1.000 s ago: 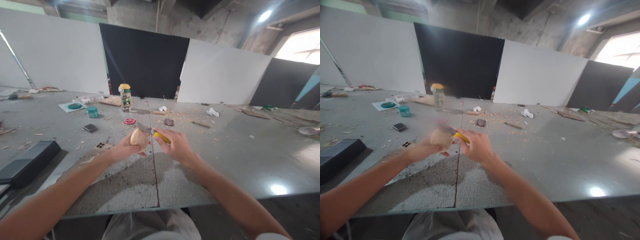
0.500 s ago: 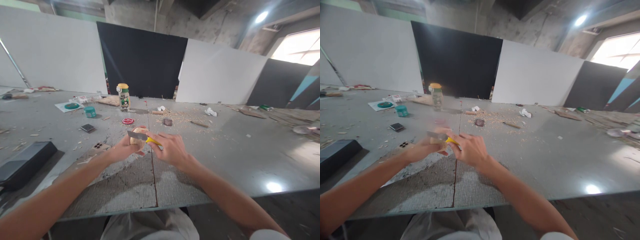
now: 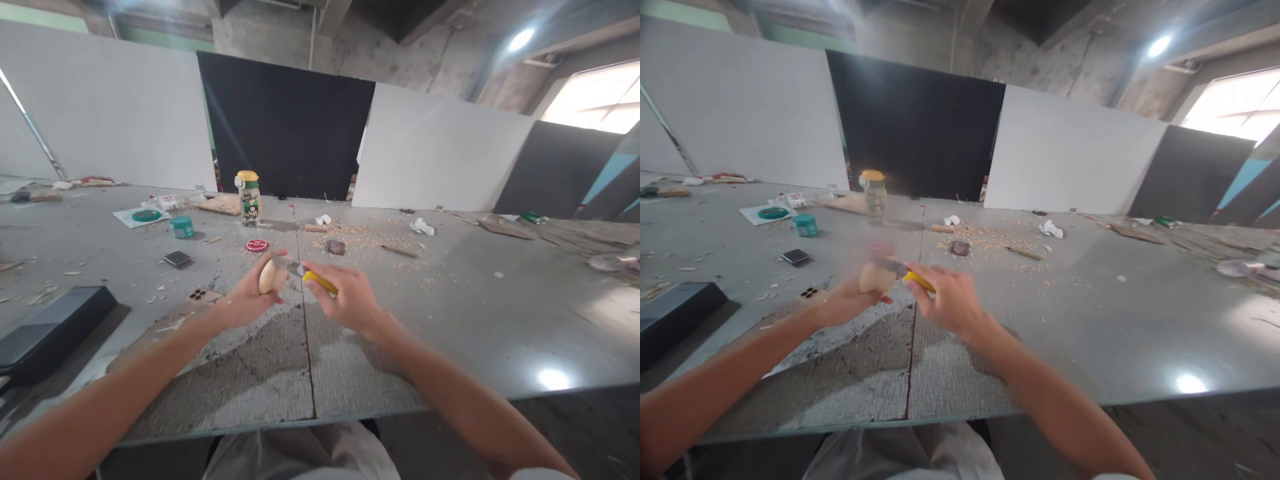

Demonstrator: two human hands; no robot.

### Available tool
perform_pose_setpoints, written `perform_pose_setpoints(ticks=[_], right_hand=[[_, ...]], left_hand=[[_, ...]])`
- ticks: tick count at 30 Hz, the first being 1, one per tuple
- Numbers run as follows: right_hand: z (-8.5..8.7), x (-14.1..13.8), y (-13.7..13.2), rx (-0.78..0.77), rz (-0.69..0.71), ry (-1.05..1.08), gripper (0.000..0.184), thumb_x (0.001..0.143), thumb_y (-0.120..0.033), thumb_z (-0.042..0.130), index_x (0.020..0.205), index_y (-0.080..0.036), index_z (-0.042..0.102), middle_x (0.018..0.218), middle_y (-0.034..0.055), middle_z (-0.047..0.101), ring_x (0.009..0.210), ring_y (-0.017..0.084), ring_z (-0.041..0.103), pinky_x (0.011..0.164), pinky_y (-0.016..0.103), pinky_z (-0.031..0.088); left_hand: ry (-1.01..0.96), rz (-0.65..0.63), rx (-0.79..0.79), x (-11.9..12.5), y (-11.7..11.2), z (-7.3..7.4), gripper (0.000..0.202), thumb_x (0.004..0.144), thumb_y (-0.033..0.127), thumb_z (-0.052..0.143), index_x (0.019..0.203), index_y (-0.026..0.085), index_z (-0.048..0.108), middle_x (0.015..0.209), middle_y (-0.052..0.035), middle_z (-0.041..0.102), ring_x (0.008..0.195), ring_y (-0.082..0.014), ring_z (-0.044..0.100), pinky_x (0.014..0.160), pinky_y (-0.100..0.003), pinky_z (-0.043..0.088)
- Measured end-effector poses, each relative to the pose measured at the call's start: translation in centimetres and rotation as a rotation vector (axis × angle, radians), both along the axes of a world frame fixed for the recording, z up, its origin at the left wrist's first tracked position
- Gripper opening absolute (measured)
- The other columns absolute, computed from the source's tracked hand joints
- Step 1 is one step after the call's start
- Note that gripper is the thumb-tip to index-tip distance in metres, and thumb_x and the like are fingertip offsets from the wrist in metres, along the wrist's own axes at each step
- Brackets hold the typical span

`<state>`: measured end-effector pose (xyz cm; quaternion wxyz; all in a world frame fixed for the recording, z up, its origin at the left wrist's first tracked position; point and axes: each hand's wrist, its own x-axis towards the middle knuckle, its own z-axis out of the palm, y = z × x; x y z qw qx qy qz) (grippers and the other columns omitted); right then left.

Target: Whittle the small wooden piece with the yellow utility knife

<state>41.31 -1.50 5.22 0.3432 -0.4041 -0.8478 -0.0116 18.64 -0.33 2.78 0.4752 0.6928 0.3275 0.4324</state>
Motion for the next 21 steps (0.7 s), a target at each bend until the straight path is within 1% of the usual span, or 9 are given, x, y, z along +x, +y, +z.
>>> perform_pose_setpoints(ticks=[3, 6, 8, 9, 11, 13, 16, 18, 21], right_hand=[[-0.2, -1.1, -1.3, -0.005, 0.046, -0.079, 0.041, 0.097, -0.041, 0.044, 0.133, -0.028, 0.060, 0.096, 0.0036, 0.074, 0.075, 0.014, 0.065, 0.065, 0.026, 0.043], [-0.4, -1.5, -1.8, 0.016, 0.040, -0.128, 0.042, 0.098, -0.043, 0.042, 0.134, -0.028, 0.059, 0.092, 0.0032, 0.073, 0.073, 0.014, 0.063, 0.061, 0.026, 0.039], [-0.5, -1.5, -1.6, 0.055, 0.006, -0.160, 0.042, 0.098, -0.045, 0.041, 0.134, -0.030, 0.059, 0.087, 0.0021, 0.072, 0.072, 0.014, 0.063, 0.059, 0.026, 0.037], [-0.5, -1.3, -1.3, 0.080, -0.010, -0.183, 0.042, 0.099, -0.046, 0.041, 0.134, -0.032, 0.059, 0.085, 0.0016, 0.072, 0.071, 0.014, 0.062, 0.058, 0.026, 0.036], [-0.3, -0.4, -0.2, 0.130, -0.066, -0.199, 0.043, 0.099, -0.047, 0.040, 0.135, -0.034, 0.058, 0.086, 0.0018, 0.072, 0.070, 0.014, 0.062, 0.058, 0.026, 0.037], [0.0, 1.2, 1.4, 0.165, -0.180, -0.139, 0.043, 0.099, -0.046, 0.040, 0.137, -0.033, 0.056, 0.096, 0.0033, 0.073, 0.072, 0.015, 0.063, 0.060, 0.026, 0.039], [0.6, 3.7, 3.6, 0.186, -0.392, 0.000, 0.042, 0.098, -0.043, 0.042, 0.134, -0.030, 0.059, 0.107, 0.0048, 0.073, 0.079, 0.018, 0.066, 0.064, 0.029, 0.044], [0.8, 4.2, 4.0, 0.164, -0.383, 0.022, 0.042, 0.097, -0.042, 0.043, 0.132, -0.028, 0.061, 0.109, 0.0052, 0.073, 0.082, 0.020, 0.066, 0.067, 0.030, 0.046], [0.5, 2.8, 2.5, 0.095, -0.192, -0.013, 0.042, 0.097, -0.042, 0.043, 0.132, -0.028, 0.060, 0.108, 0.0046, 0.073, 0.084, 0.018, 0.067, 0.069, 0.029, 0.047]], left_hand=[[0.056, 0.007, 0.067, 0.0, 0.1, -0.5, 0.069, 0.076, 0.012, 0.062, 0.139, 0.029, 0.040, 0.096, -0.0031, 0.058, 0.079, -0.0161, 0.055, 0.068, -0.027, 0.053], [0.139, 0.039, 0.118, 0.0, 0.2, -0.6, 0.044, 0.076, 0.011, 0.060, 0.118, 0.024, 0.058, 0.094, -0.0027, 0.058, 0.080, -0.0155, 0.054, 0.069, -0.026, 0.051], [0.145, 0.020, 0.095, 0.1, 0.1, -0.4, 0.028, 0.076, 0.013, 0.061, 0.102, 0.020, 0.063, 0.095, -0.0034, 0.058, 0.081, -0.0154, 0.054, 0.069, -0.027, 0.052], [0.116, 0.001, 0.062, 0.1, 0.0, -0.2, 0.024, 0.076, 0.016, 0.061, 0.100, 0.020, 0.063, 0.096, -0.0038, 0.058, 0.081, -0.0158, 0.054, 0.069, -0.028, 0.054], [0.022, -0.024, -0.007, 0.1, -0.2, 0.3, 0.030, 0.075, 0.020, 0.063, 0.105, 0.020, 0.060, 0.100, -0.0051, 0.057, 0.086, -0.0180, 0.055, 0.069, -0.031, 0.057], [-0.044, -0.010, -0.038, 0.1, -0.3, 0.8, 0.046, 0.073, 0.022, 0.066, 0.117, 0.023, 0.054, 0.111, -0.0070, 0.055, 0.097, -0.0220, 0.055, 0.068, -0.032, 0.059], [-0.053, 0.031, -0.037, -0.1, -0.3, 1.3, 0.067, 0.069, 0.020, 0.069, 0.130, 0.027, 0.044, 0.117, -0.0083, 0.052, 0.099, -0.0234, 0.055, 0.062, -0.028, 0.057], [-0.022, 0.051, -0.044, -0.1, -0.1, 1.1, 0.071, 0.067, 0.018, 0.067, 0.132, 0.028, 0.041, 0.110, -0.0067, 0.053, 0.089, -0.0198, 0.055, 0.059, -0.026, 0.054], [0.046, 0.089, -0.007, -0.2, 0.3, 0.5, 0.075, 0.065, 0.015, 0.064, 0.134, 0.028, 0.039, 0.106, -0.0052, 0.052, 0.085, -0.0190, 0.054, 0.059, -0.026, 0.051]])
